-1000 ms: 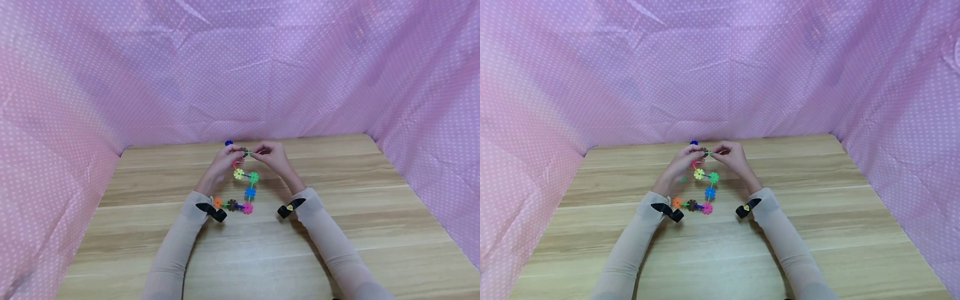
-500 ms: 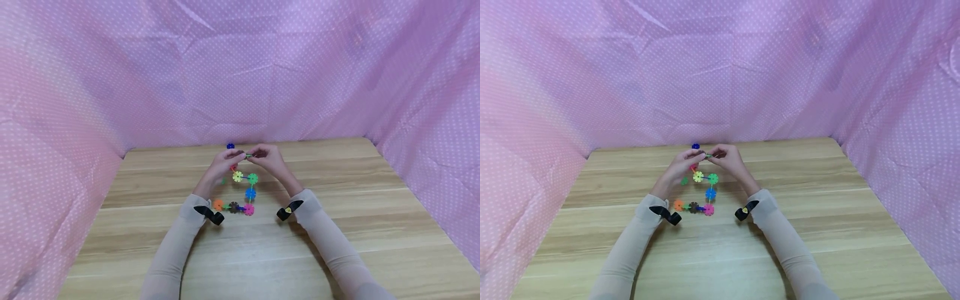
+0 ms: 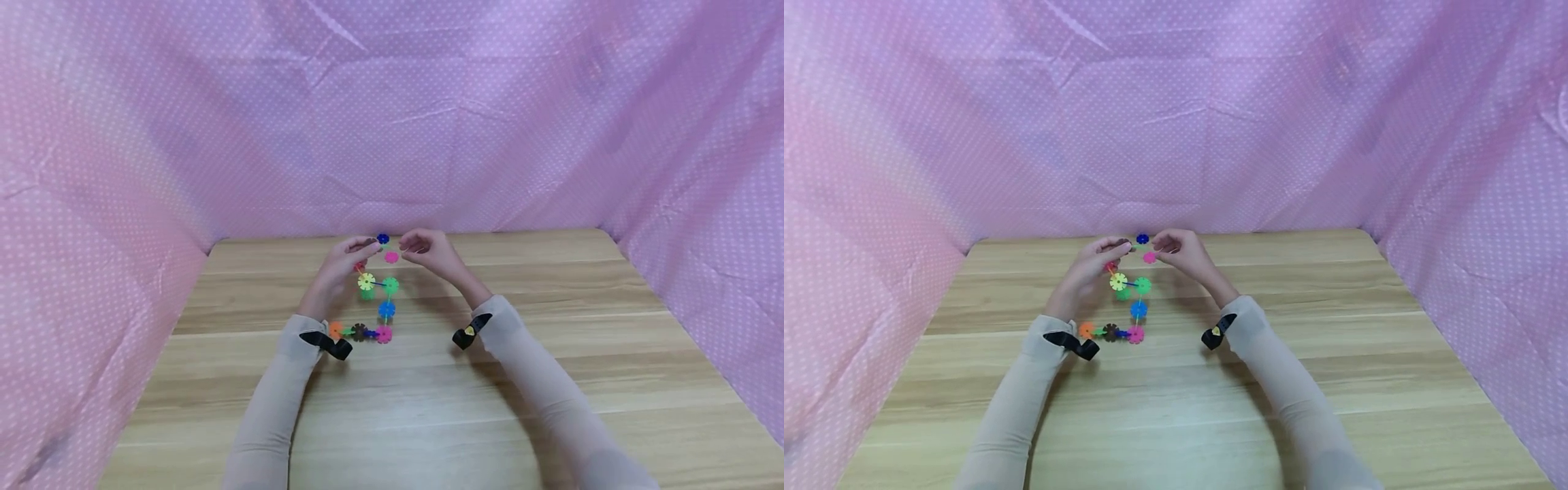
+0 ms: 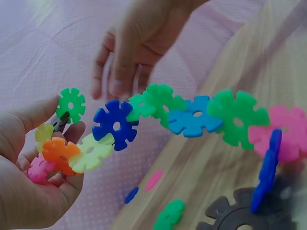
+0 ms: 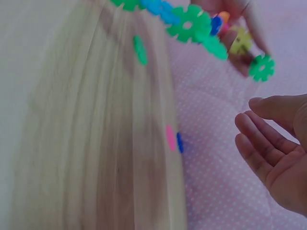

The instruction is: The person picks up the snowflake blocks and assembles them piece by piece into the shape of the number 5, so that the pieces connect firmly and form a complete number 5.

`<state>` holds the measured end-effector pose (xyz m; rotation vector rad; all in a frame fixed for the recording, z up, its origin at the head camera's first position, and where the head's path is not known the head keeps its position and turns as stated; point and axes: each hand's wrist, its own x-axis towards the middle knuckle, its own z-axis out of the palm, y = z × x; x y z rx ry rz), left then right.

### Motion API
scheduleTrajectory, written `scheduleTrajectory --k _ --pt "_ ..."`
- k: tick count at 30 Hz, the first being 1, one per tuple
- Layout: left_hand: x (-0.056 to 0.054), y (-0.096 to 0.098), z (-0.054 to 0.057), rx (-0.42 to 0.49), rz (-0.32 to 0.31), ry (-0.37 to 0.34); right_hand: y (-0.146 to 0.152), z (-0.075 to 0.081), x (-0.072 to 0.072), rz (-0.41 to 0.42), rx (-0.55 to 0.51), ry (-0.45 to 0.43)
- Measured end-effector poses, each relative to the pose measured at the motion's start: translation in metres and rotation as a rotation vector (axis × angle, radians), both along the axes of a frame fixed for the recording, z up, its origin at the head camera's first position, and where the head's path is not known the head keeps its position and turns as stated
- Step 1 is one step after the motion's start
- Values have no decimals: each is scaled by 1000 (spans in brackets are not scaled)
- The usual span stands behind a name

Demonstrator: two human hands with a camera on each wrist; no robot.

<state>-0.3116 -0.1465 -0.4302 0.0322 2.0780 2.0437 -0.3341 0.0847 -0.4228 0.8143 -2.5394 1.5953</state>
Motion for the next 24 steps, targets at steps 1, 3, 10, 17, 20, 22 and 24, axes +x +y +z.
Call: scheduleTrajectory --k 1,3,10,17,20,22,24 --pt "-1 -2 1 -3 7 0 0 -1 -3 1 23 -5" --pt "-2 -5 2 -7 17 0 -1 -3 -10 11 65 -22" --pt "-4 -9 2 -14 8 12 -7 -17 -34 51 210 -136" --pt "-4 -10 -2 6 8 7 -9 -30 -48 112 298 -235" --pt "-4 -10 -3 10 10 1 -8 -32 -54 144 297 -269" --pt "-4 -10 -3 12 11 -3 -7 -32 -57 155 305 -291" --pt "-4 -10 -3 7 9 1 -7 -32 -59 162 317 -317"
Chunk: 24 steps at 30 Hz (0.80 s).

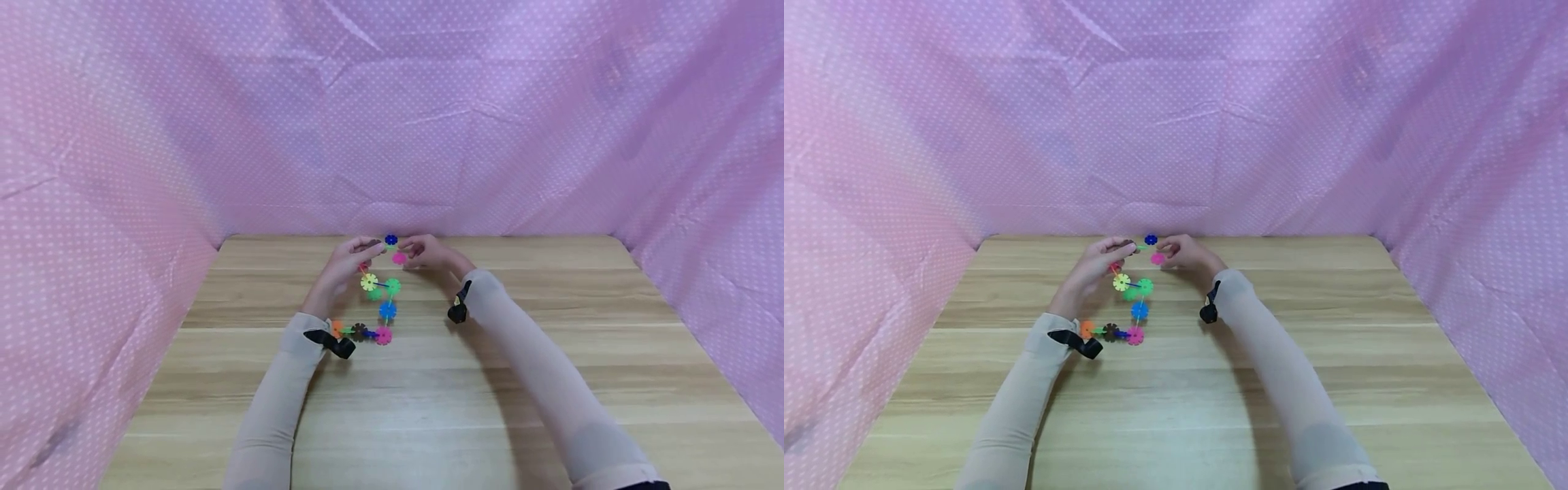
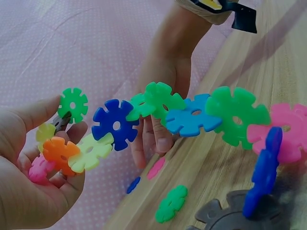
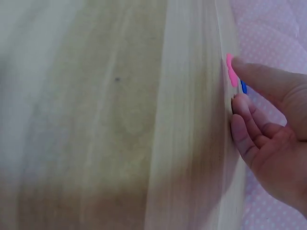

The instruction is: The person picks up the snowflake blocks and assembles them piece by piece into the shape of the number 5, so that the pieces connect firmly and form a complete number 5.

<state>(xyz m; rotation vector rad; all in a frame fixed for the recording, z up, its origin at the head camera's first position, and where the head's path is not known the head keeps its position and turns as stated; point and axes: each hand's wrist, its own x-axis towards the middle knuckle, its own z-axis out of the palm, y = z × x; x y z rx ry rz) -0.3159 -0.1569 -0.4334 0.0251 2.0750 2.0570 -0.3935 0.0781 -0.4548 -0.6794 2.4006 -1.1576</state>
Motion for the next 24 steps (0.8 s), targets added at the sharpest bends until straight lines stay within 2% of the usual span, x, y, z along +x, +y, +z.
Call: scheduleTrajectory --k 5,10,24 --pt "0 2 0 -23 -18 11 2 -2 -5 25 53 -19" --pt "0 2 0 -26 -19 4 -2 -4 -4 50 103 58" --pt "0 2 -2 -15 -19 20 -6 -5 0 -40 50 75"
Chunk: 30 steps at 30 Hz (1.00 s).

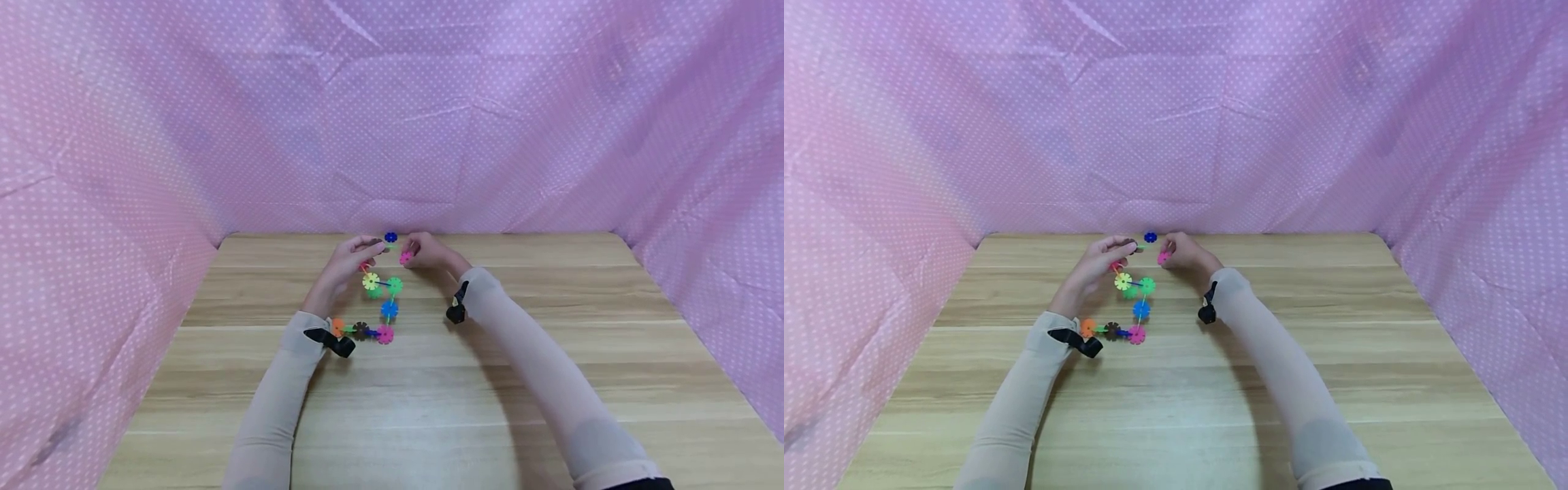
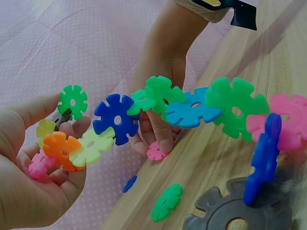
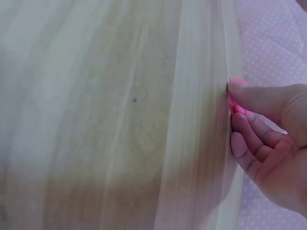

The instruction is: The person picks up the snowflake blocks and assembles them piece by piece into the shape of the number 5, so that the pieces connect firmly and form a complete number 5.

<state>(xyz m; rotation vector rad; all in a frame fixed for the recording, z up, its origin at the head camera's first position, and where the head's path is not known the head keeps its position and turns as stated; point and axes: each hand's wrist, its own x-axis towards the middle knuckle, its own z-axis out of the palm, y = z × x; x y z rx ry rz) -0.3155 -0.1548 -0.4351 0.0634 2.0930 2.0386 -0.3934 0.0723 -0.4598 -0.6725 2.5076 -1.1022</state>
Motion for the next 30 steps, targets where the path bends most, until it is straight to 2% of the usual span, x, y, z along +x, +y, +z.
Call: scheduleTrajectory --k 7,10,15,20,30 --pt "-1 1 0 -3 0 -4 8 2 7 -28 -83 -15" --pt "-1 0 0 -9 1 -7 12 3 12 -64 -112 -28" --pt "-1 0 -1 -5 2 -16 18 7 22 -136 -222 -38" --pt "-2 0 -3 4 2 -23 20 12 30 -195 -336 -7" --pt "-3 0 -3 -2 2 -20 20 22 40 -200 -510 -45"
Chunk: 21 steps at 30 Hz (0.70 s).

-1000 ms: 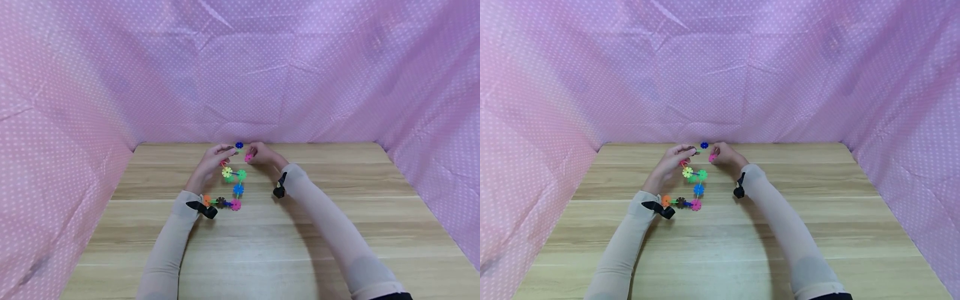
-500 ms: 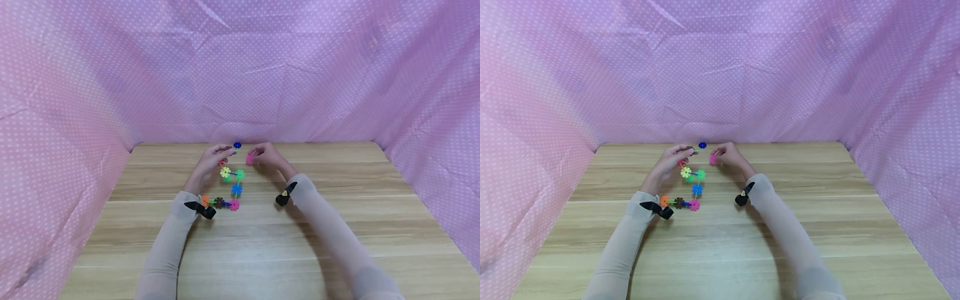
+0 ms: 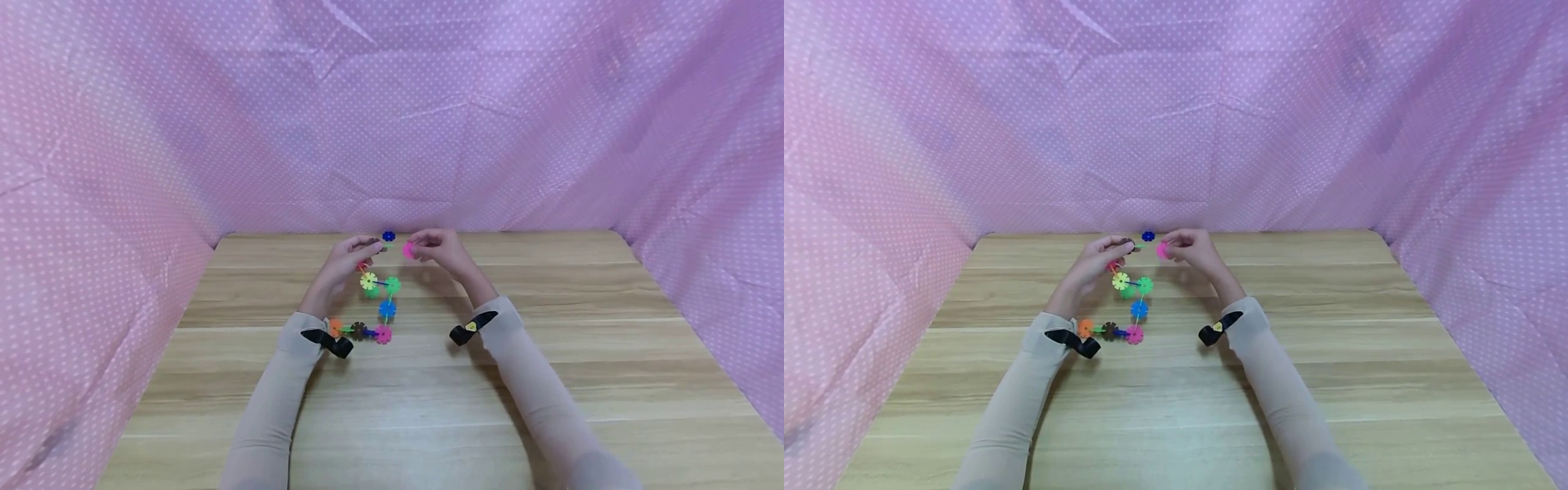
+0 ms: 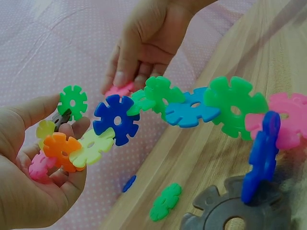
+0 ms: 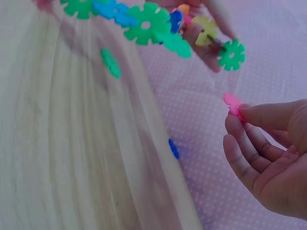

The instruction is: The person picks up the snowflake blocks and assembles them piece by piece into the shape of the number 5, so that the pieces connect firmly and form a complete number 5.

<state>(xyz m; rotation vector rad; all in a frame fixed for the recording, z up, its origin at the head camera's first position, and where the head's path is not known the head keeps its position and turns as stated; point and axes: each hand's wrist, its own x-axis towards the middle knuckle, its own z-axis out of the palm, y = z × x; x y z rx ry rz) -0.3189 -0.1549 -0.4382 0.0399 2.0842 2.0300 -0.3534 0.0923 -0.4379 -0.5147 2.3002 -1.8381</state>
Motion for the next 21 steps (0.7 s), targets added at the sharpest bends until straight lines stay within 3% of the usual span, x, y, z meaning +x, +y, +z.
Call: scheduleTrajectory --k 10,21 --pt "-1 1 -1 5 2 -17 -7 8 14 -46 -124 9" --pt "-3 4 -3 -5 6 -26 -14 6 19 -59 -151 19"
